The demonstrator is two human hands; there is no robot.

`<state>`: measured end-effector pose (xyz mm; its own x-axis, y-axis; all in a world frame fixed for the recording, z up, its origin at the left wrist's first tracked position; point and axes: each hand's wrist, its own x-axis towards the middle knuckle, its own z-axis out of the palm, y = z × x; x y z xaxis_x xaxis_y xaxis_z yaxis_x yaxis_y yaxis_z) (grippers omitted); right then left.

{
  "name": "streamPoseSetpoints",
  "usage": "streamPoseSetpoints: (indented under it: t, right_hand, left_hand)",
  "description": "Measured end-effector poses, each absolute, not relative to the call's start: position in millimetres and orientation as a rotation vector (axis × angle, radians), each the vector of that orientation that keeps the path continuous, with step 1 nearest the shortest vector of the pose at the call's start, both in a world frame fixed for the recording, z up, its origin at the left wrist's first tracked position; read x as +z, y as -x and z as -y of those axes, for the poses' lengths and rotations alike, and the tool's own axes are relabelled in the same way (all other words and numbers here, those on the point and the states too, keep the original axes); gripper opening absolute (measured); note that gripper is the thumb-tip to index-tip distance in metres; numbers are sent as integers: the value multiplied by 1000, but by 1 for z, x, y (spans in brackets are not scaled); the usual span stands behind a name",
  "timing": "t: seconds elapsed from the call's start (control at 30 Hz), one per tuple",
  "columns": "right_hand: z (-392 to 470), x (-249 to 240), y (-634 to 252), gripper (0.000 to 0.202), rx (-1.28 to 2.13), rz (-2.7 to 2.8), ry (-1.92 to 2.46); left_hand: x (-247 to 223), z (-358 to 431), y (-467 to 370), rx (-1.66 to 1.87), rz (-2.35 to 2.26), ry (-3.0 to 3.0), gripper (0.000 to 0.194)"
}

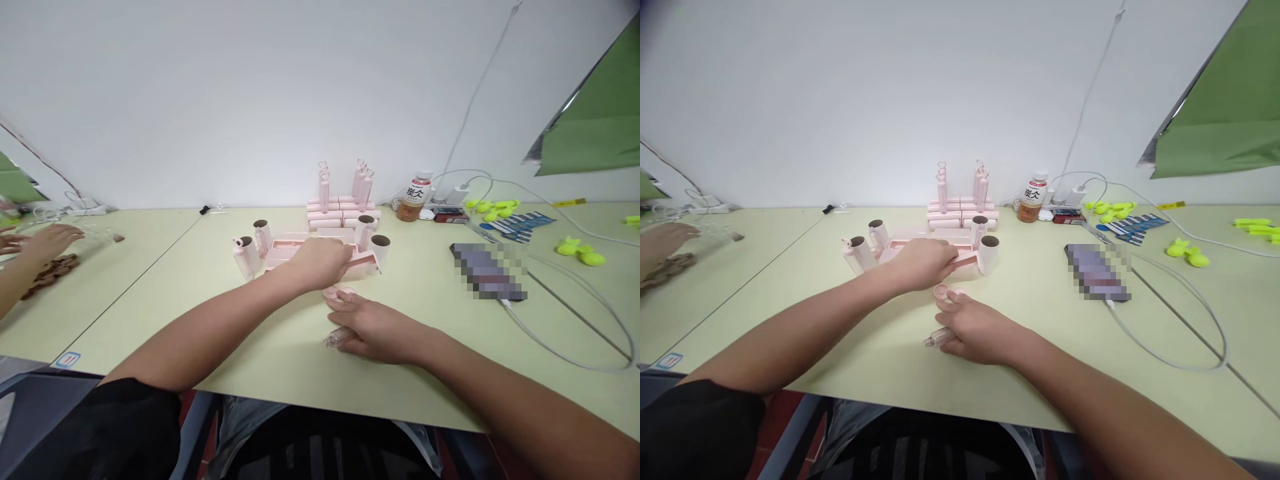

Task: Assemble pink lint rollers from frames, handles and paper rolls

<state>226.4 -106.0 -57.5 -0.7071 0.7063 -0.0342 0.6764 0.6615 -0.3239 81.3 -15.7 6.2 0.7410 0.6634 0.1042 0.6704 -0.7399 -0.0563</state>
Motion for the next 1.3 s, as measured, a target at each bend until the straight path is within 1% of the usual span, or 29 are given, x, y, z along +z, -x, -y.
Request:
streamPoseSetpoints:
  t: [0.1,0.33,0.47,0.57,0.6,0.7,0.83,1.1,1.17,1.3]
  right_hand:
    - [106,-59,-224,33,464,2765,1126]
    - [110,-60,-218,35,471,2798,1066]
    - [111,-59,-217,35,514,2808,1097]
    - [112,-59,-216,39,523,2818,1119]
    - [113,-60,-215,42,524,2821,1124]
    - [115,-60,-214,49,524,2834,1137]
    - [116,-59,-214,54,534,2848,1155]
    - [105,-60,-219,57,610,2840,1093]
    - [102,-61,-221,55,625,2832,1050]
    - [95,-60,-224,44,619,2829,978]
  left_hand:
    - [2,10,-91,74,1001,2836,20]
    - [3,1,-92,106,962,2842,25]
    - [2,1,-93,237,904,2832,19]
    - [-1,4,-95,307,828,2819,12]
    - [-3,4,-96,329,800,2820,12]
    - [-9,7,-98,387,754,2830,24]
    - [-20,8,-98,332,735,2846,15]
    - [-22,10,-92,316,768,2829,10]
    - [-22,11,-90,301,766,2823,10]
    - [-21,11,-88,265,776,2823,15]
